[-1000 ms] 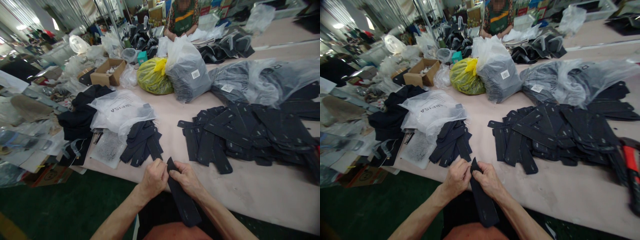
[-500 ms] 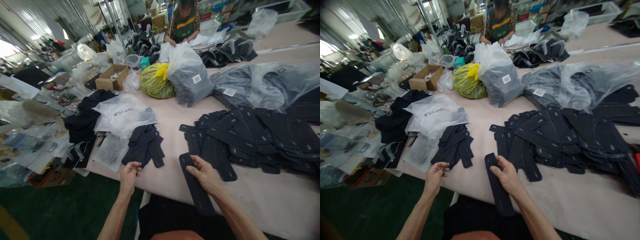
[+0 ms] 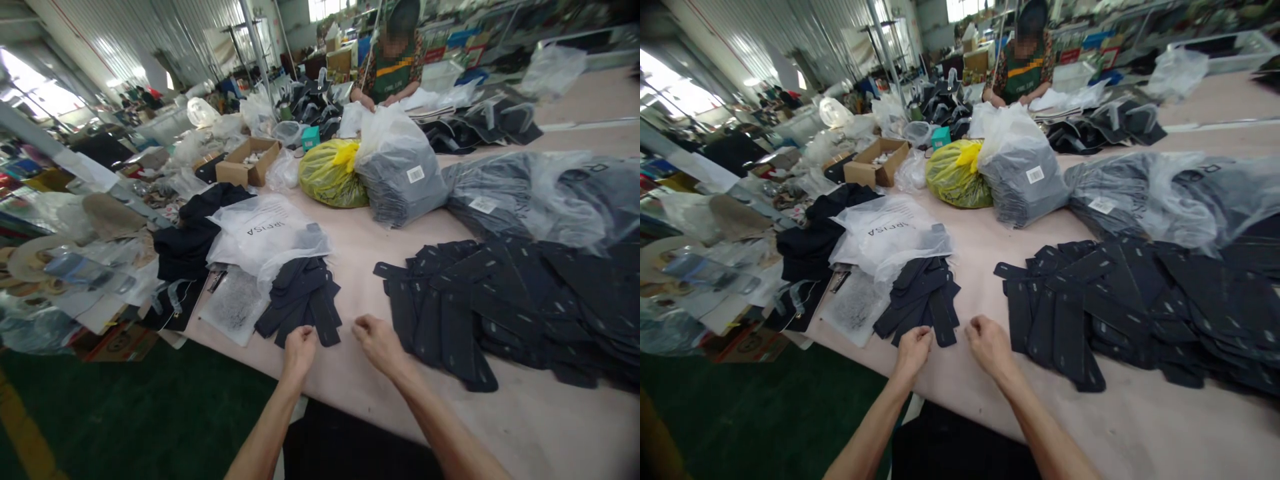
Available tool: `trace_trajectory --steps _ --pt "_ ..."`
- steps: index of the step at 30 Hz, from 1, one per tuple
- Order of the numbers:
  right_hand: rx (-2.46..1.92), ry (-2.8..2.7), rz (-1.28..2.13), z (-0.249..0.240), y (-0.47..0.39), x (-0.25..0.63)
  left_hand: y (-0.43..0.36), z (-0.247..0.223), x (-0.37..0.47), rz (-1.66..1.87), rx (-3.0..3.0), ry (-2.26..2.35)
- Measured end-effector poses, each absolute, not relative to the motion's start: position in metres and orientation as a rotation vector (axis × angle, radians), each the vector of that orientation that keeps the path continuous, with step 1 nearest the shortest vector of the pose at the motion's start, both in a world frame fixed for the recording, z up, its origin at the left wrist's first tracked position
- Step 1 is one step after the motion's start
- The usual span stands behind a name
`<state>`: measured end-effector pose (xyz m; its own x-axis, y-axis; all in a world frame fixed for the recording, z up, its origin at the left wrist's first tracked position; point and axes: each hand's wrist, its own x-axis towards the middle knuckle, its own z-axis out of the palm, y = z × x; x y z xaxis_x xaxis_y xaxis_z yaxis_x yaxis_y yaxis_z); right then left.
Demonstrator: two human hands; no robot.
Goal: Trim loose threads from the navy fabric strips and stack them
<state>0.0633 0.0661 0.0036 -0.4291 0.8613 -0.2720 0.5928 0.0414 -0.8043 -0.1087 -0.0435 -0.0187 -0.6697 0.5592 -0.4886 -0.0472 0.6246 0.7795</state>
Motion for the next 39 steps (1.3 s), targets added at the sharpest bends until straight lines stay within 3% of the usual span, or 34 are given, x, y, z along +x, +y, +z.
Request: trace_trajectory --steps 7,18,25,30,32,36,39 --pt "-1.445 -1.907 1.573 -0.023 0.032 0.013 -0.035 -0.021 -0.097 1.018 0.392 1.981" --pt "-1.048 -1.394 2.445 0.009 0.018 0.091 -0.024 0.005 -0.110 1.316 0.270 1.749" --pt "-1.150 -1.363 2.444 0.015 0.025 0.097 -0.027 0.007 -0.087 1.205 0.269 1.635" --pt "-1.345 -1.455 2.086 0.019 0.065 0.116 -0.032 0.003 -0.102 0.981 0.815 2.221" --pt "-1.530 -1.543 1.690 0.023 0.087 0.136 -0.032 0.005 -0.119 0.816 1.066 2.472" --pt "-1.735 -1.711 0.479 0.025 0.114 0.168 -0.028 0.006 -0.149 0.381 1.512 2.618" --pt "-1.606 -1.726 0.222 0.020 0.109 0.169 -0.023 0.001 -0.161 0.212 1.808 2.552"
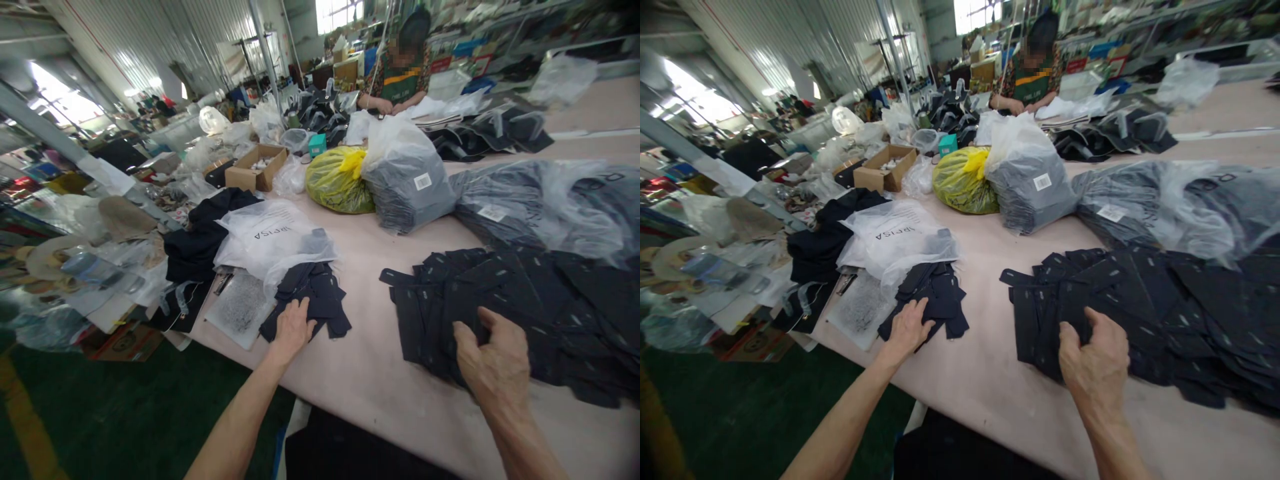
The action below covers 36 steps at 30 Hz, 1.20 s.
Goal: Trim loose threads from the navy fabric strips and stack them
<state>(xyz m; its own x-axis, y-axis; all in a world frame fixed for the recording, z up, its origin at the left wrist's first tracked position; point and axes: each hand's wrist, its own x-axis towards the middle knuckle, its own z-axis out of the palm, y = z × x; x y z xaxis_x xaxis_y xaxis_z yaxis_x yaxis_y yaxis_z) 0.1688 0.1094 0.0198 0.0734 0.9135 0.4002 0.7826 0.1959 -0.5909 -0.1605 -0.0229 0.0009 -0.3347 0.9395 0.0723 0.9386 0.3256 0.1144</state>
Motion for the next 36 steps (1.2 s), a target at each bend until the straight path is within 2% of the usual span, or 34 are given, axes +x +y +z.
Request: trace_trajectory --steps 7,9,11,16,21,27,32,34,36 --pt "-1.465 -1.858 0.528 0.002 0.061 0.127 0.002 0.006 -0.171 0.168 2.118 2.332" --pt "-1.420 -1.856 0.695 0.000 0.050 0.117 0.010 0.020 -0.172 0.180 2.144 2.302" --pt "-1.382 -1.811 0.959 0.000 0.041 0.106 0.015 0.038 -0.167 0.336 2.088 2.367" --pt "-1.257 -1.499 1.678 0.010 0.029 0.078 0.012 0.074 -0.129 1.076 1.414 2.446" --pt "-0.985 -1.086 2.192 0.024 0.023 0.068 0.004 0.059 -0.092 1.390 0.590 1.930" --pt "-1.005 -1.015 2.262 0.028 0.024 0.076 -0.014 0.033 -0.072 1.288 0.413 1.656" --pt "-1.070 -0.988 2.278 0.025 0.031 0.079 -0.026 0.029 -0.058 1.057 0.479 1.654" --pt "-1.187 -1.047 2.201 0.022 0.042 0.088 -0.028 0.026 -0.062 0.997 0.566 1.761" --pt "-1.338 -1.187 1.983 0.020 0.059 0.106 -0.028 0.021 -0.073 0.984 0.738 1.958"
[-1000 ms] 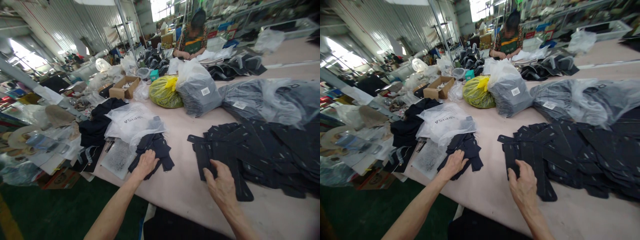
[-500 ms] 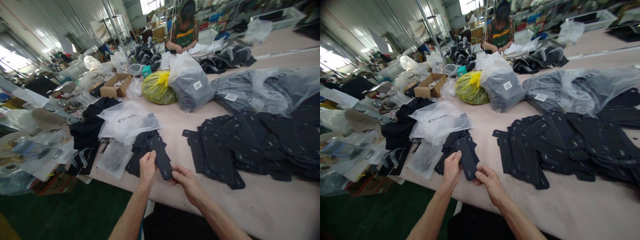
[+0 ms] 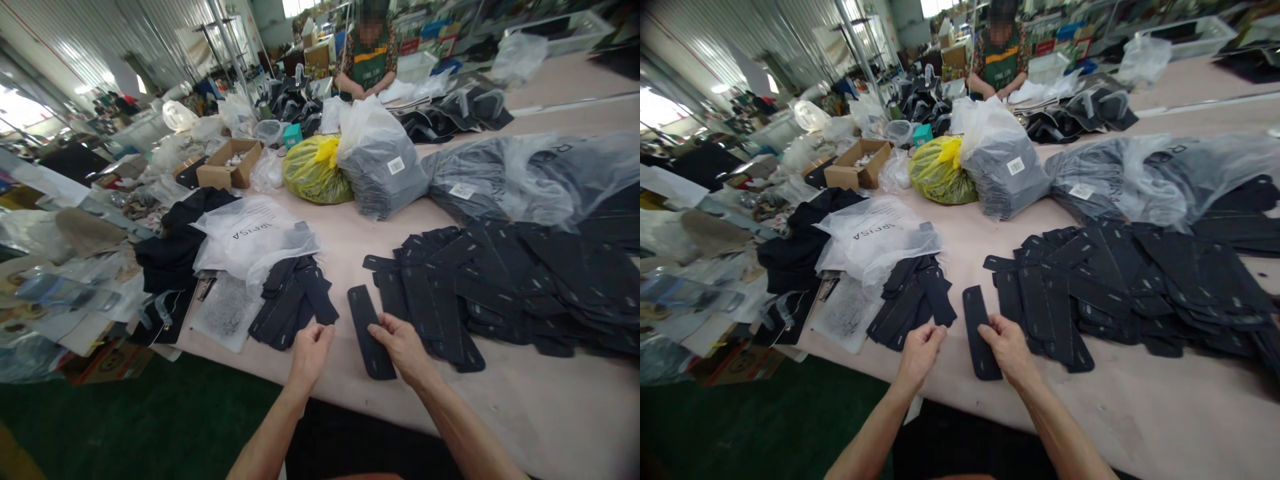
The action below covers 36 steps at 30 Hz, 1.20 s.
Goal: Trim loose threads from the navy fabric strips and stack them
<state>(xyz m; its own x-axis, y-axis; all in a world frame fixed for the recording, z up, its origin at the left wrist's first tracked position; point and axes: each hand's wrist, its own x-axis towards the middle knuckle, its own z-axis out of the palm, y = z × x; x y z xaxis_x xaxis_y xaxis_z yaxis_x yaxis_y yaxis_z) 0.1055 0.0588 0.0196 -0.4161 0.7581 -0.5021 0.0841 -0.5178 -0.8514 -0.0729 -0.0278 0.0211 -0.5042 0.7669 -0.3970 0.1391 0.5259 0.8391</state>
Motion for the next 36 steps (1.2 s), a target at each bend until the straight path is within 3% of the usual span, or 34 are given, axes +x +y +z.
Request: trace_trajectory --steps 2,5,7,14,25,36 --pt "-1.521 -1.402 1.543 0.019 0.080 0.127 -0.026 0.015 -0.088 0.953 0.865 2.161" --pt "-1.689 -1.634 0.583 0.020 0.107 0.149 -0.021 0.002 -0.106 0.906 0.788 2.294" --pt "-1.621 -1.717 0.305 0.019 0.113 0.146 -0.016 -0.007 -0.112 0.921 0.711 2.285" --pt "-1.446 -2.292 0.792 -0.008 0.075 0.045 0.006 -0.026 -0.103 1.046 0.543 2.099" --pt "-1.349 -2.652 0.563 -0.013 0.064 0.021 -0.001 -0.017 -0.096 1.160 0.364 1.765" --pt "-1.440 -2.068 1.476 -0.029 0.059 0.069 0.005 -0.014 -0.080 1.143 0.507 1.756"
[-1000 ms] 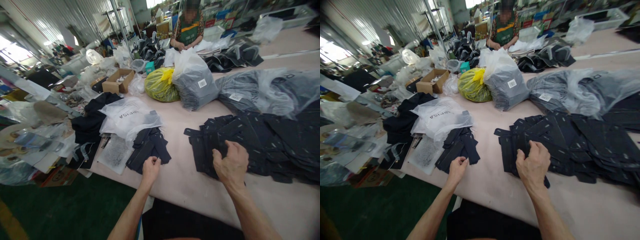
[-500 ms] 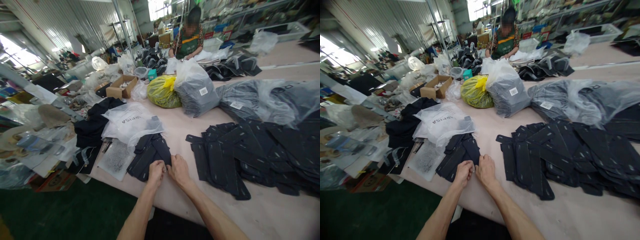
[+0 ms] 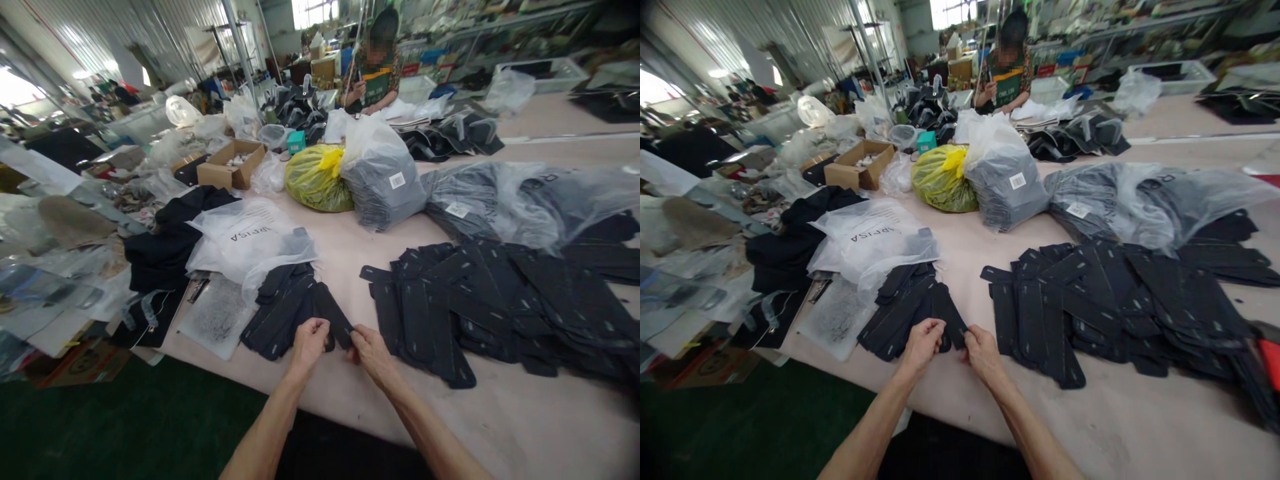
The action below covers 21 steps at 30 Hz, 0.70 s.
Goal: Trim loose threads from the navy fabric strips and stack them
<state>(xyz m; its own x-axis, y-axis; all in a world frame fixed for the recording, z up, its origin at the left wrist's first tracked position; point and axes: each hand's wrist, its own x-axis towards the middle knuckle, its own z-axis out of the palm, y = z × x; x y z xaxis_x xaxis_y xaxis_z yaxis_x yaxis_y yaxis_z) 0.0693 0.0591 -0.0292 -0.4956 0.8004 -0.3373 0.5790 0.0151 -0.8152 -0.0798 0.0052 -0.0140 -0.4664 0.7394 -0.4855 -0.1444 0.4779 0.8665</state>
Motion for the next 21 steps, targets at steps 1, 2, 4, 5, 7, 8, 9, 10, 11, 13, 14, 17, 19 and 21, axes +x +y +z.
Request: trace_trajectory --steps 1,2,4,5,7,8,9,10,11,13,14,17,19,21 --pt "-1.409 -1.948 1.605 -0.028 0.057 0.074 0.005 -0.013 -0.079 1.140 0.493 1.750" --pt "-1.366 -1.799 1.733 -0.026 0.055 0.078 0.004 -0.011 -0.078 1.140 0.477 1.744" --pt "-1.269 -1.513 1.919 -0.019 0.051 0.085 0.003 -0.007 -0.075 1.145 0.446 1.732" --pt "-1.231 -1.425 1.968 -0.015 0.049 0.088 0.003 -0.006 -0.073 1.152 0.438 1.735" --pt "-1.183 -1.401 2.017 -0.007 0.046 0.093 0.003 -0.002 -0.073 1.198 0.433 1.776" --pt "-1.156 -1.420 2.040 -0.004 0.044 0.097 0.004 0.000 -0.074 1.236 0.419 1.803" --pt "-1.123 -1.440 2.069 -0.001 0.042 0.100 0.005 0.002 -0.076 1.281 0.389 1.816" --pt "-1.090 -1.465 2.098 0.000 0.041 0.104 0.007 0.005 -0.079 1.327 0.350 1.812" --pt "-1.058 -1.493 2.130 0.002 0.039 0.109 0.008 0.008 -0.082 1.361 0.316 1.790" --pt "-0.992 -1.522 2.204 0.004 0.035 0.115 0.009 0.015 -0.089 1.383 0.296 1.722" --pt "-0.956 -1.511 2.241 0.005 0.034 0.117 0.008 0.018 -0.091 1.378 0.311 1.692" --pt "-0.858 -1.356 2.311 0.011 0.033 0.116 0.003 0.026 -0.085 1.318 0.352 1.606" --pt "-0.849 -1.182 2.334 0.014 0.036 0.109 -0.002 0.029 -0.073 1.250 0.364 1.521" --pt "-0.872 -1.038 2.352 0.016 0.038 0.103 -0.006 0.030 -0.059 1.183 0.371 1.452"
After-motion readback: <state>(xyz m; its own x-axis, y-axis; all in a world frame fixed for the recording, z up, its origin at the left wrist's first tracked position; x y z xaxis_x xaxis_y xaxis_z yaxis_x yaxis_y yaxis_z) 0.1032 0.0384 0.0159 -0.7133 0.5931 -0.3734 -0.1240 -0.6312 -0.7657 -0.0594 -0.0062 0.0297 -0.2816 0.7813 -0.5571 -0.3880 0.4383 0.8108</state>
